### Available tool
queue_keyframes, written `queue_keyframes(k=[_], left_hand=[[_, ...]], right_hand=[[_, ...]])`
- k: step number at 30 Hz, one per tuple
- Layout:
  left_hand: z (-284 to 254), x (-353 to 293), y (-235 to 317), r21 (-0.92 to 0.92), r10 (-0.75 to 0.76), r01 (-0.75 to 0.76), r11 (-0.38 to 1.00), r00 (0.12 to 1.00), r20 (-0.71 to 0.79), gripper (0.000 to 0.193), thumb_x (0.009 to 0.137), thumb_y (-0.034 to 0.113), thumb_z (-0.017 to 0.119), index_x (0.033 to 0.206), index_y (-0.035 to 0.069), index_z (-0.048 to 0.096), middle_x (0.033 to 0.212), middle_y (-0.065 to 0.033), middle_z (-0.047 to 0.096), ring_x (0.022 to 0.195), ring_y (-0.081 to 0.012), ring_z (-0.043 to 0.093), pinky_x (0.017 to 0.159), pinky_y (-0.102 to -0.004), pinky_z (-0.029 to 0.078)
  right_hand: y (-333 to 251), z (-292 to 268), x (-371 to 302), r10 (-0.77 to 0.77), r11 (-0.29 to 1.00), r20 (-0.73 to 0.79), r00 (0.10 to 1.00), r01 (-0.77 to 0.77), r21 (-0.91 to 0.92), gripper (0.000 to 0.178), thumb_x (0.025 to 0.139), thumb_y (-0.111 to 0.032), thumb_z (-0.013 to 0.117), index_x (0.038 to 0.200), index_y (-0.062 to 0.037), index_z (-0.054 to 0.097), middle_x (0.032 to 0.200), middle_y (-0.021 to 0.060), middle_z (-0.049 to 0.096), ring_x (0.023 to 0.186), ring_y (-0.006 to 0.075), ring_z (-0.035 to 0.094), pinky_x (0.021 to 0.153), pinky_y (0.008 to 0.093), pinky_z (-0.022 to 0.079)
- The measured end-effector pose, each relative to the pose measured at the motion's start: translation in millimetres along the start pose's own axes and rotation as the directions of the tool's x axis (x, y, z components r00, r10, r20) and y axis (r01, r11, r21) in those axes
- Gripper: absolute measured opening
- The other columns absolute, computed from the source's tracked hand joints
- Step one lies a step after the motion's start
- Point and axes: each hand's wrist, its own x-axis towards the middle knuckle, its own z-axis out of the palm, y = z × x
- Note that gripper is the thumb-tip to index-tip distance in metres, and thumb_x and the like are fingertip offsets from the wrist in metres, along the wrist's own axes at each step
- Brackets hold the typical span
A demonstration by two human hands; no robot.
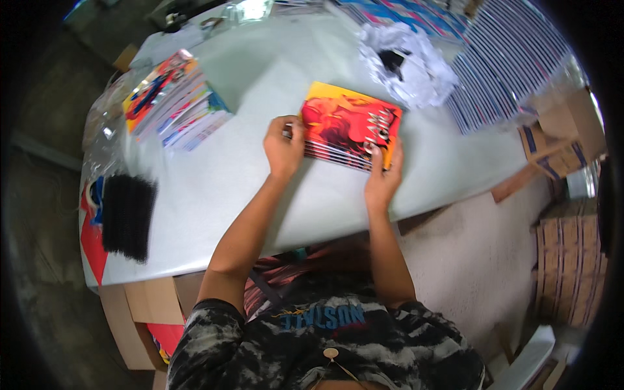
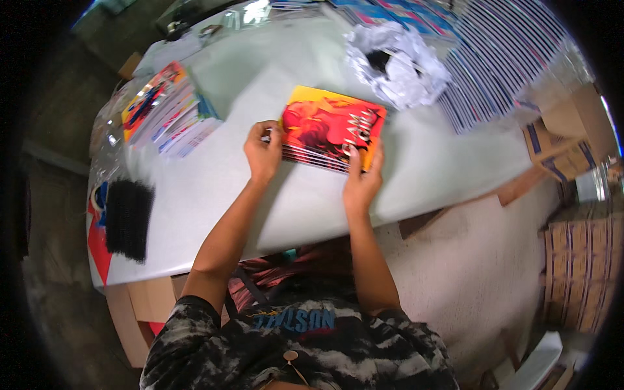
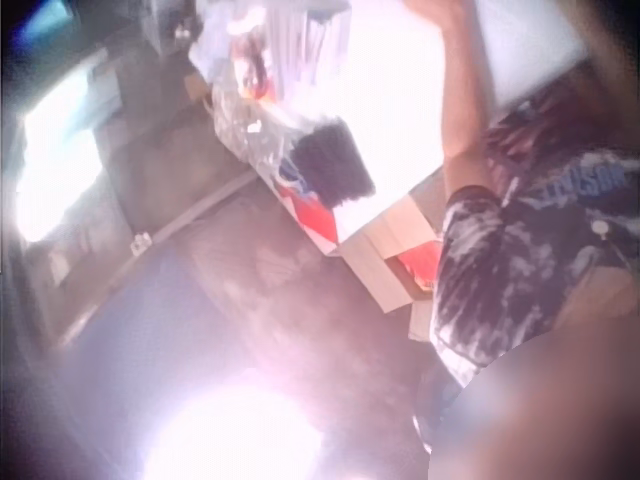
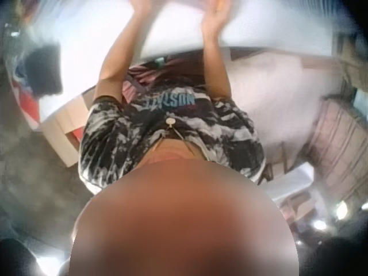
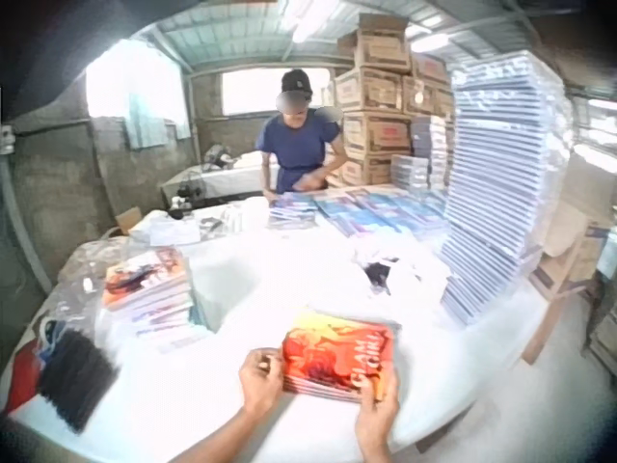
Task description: The person assembles spiral-bound notebooks by hand. They pick up a notebook cover, insert a metal spiral binding, and press it into place. The person repeats this process for multiple notebooks, stacking the finished items on the table.
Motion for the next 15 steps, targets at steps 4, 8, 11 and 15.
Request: queue_keyframes(k=[4, 8, 11, 15], left_hand=[[-38.6, 38.5, 25.1, 0.353, 0.460, -0.418, 0.837, 0.887, -0.041, 0.023, 0.077, 0.013, 0.063, 0.099, 0.007, 0.061, 0.096, -0.0126, 0.061, 0.093, -0.0294, 0.057, 0.082, -0.0394, 0.043], [-140.2, 119.6, 43.3, 0.751, 0.568, -0.310, 0.583, 0.816, -0.104, 0.038, 0.072, 0.019, 0.066, 0.108, 0.008, 0.059, 0.103, -0.0126, 0.060, 0.100, -0.0303, 0.054, 0.088, -0.0436, 0.039], [-216.8, 155.5, 32.5, 0.870, 0.348, -0.144, 0.471, 0.937, -0.033, 0.041, 0.078, 0.031, 0.061, 0.114, 0.012, 0.058, 0.109, -0.0123, 0.059, 0.104, -0.0295, 0.052, 0.087, -0.0443, 0.038], [-251.2, 162.6, -3.9, 0.861, 0.188, -0.090, 0.501, 0.982, -0.006, 0.035, 0.085, 0.035, 0.053, 0.113, 0.016, 0.060, 0.110, -0.0101, 0.059, 0.105, -0.0288, 0.052, 0.087, -0.0440, 0.038]], right_hand=[[19.9, -6.3, 6.8, -0.028, 0.988, -0.049, 0.998, 0.035, 0.151, 0.059, 0.087, -0.019, 0.060, 0.133, 0.0058, 0.031, 0.136, 0.0201, 0.039, 0.126, 0.0282, 0.037, 0.104, 0.0355, 0.028], [-1.9, -8.0, -0.2, -0.216, 0.967, -0.112, 0.970, 0.197, -0.160, 0.057, 0.089, -0.019, 0.056, 0.133, 0.0048, 0.030, 0.135, 0.0207, 0.036, 0.125, 0.0314, 0.034, 0.104, 0.0414, 0.026], [-12.9, -6.1, -9.2, -0.440, 0.873, -0.167, 0.883, 0.376, -0.311, 0.050, 0.089, -0.019, 0.053, 0.131, 0.0022, 0.034, 0.133, 0.0192, 0.036, 0.121, 0.0311, 0.035, 0.101, 0.0458, 0.027], [-57.3, 40.4, -20.3, -0.507, 0.853, -0.002, 0.862, 0.502, 0.143, 0.033, 0.089, -0.014, 0.051, 0.118, 0.0023, 0.047, 0.118, 0.0161, 0.051, 0.111, 0.0273, 0.045, 0.097, 0.0399, 0.033]])
